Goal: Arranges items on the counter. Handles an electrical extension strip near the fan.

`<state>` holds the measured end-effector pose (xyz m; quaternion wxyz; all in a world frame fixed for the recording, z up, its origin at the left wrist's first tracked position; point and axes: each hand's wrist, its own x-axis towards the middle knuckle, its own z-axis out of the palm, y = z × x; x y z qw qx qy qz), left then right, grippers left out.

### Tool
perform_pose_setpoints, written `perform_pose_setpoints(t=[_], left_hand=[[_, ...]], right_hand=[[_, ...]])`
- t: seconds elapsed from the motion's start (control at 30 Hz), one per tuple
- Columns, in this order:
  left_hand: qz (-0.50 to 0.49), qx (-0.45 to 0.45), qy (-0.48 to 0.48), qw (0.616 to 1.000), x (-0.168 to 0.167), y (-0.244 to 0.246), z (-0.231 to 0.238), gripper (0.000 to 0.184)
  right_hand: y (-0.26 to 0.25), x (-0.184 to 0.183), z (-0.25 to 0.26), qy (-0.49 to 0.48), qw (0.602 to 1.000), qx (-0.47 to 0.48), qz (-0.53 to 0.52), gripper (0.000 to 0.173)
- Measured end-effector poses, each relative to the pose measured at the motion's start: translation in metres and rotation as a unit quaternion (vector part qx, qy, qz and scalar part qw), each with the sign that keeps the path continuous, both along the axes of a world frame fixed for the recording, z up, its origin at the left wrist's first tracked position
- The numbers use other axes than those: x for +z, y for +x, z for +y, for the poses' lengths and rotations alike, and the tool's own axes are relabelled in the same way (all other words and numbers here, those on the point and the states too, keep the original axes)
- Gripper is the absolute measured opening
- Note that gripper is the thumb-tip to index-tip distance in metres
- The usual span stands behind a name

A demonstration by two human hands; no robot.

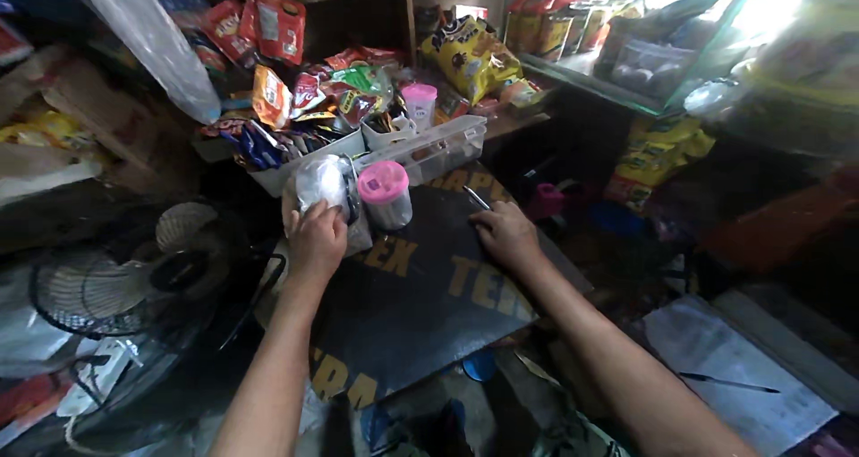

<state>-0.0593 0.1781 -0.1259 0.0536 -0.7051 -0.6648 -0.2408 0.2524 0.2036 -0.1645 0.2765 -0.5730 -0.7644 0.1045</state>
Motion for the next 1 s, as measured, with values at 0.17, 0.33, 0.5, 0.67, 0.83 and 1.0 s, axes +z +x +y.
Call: perform_pose_setpoints(t=[0.17, 0.33, 0.5, 0.67, 0.83, 1.0], left_hand=[[-0.004, -0.055, 0.128, 0.990, -0.017, -0.016, -0.004, 0.061], [0.016, -0.067, 0.216, 0.974, -0.040, -0.020, -0.011, 0.043], [0.043, -0.024, 0.129, 0.990, -0.031, -0.005, -0.017, 0.048], [0.018, -0.017, 0.110, 0.994, -0.025, -0.004, -0.019, 0.043], [0.077, -0.056, 0.216, 0.972, -0.025, 0.012, -0.027, 0.050], [0.184, -0.142, 0.213, 0.949, 0.027, 0.074, -0.003, 0.048]], right_hand=[[0.001, 0.002, 0.001, -0.021, 1.000, 0.005, 0.005, 0.022], [0.003, 0.005, 0.001, -0.041, 0.999, 0.022, 0.013, 0.022], [0.004, 0.005, -0.001, -0.032, 0.999, 0.033, 0.028, 0.021], [0.005, 0.002, 0.001, -0.034, 0.998, 0.046, 0.025, 0.021], [0.006, 0.003, 0.001, -0.040, 0.998, 0.051, 0.014, 0.022], [0.005, 0.002, 0.002, -0.036, 0.997, 0.064, 0.011, 0.021]])
